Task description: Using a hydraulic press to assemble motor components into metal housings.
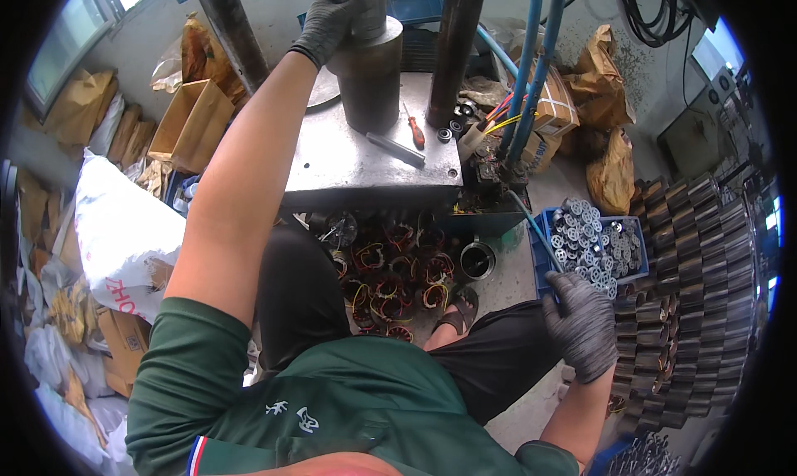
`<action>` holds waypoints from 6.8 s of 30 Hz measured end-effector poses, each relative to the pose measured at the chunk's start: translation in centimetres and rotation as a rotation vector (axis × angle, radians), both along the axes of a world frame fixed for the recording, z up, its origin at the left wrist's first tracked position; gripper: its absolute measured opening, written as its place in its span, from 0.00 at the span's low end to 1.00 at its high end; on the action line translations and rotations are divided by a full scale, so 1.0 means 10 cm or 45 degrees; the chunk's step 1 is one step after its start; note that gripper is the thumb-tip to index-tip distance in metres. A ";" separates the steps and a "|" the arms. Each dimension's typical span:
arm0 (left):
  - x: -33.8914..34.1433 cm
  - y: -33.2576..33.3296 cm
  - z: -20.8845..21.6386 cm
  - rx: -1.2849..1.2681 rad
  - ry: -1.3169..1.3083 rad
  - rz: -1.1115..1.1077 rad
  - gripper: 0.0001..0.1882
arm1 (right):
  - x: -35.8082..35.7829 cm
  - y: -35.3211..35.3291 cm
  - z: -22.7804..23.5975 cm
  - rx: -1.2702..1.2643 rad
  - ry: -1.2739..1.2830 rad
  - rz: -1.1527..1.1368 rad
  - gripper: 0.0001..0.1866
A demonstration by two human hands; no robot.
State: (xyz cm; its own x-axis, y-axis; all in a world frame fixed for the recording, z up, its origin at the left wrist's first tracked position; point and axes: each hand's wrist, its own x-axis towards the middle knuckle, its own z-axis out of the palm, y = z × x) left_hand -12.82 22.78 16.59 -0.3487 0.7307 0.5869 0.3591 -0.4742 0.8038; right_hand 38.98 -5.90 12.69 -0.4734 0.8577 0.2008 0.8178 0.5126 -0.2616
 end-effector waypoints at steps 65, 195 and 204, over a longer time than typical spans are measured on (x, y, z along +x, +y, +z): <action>-0.07 -0.05 -0.02 -0.226 0.171 0.091 0.24 | 0.14 -0.04 -0.02 -0.399 -0.183 -0.013 0.15; 1.21 -1.70 -1.99 -0.109 0.614 -0.531 0.28 | 1.11 0.45 -2.68 -0.915 1.089 -1.149 0.12; 1.01 -1.79 -2.38 -0.458 1.124 -0.223 0.29 | 2.65 -1.65 -5.21 -0.537 2.181 -2.343 0.12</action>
State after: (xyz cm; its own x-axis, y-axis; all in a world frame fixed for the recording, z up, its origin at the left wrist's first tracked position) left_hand -2.70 4.89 -7.22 0.2411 0.9175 0.3163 0.8505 -0.3568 0.3864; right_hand 65.48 -22.43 -39.43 0.6596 0.1243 -0.7413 -0.6903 -0.2900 -0.6628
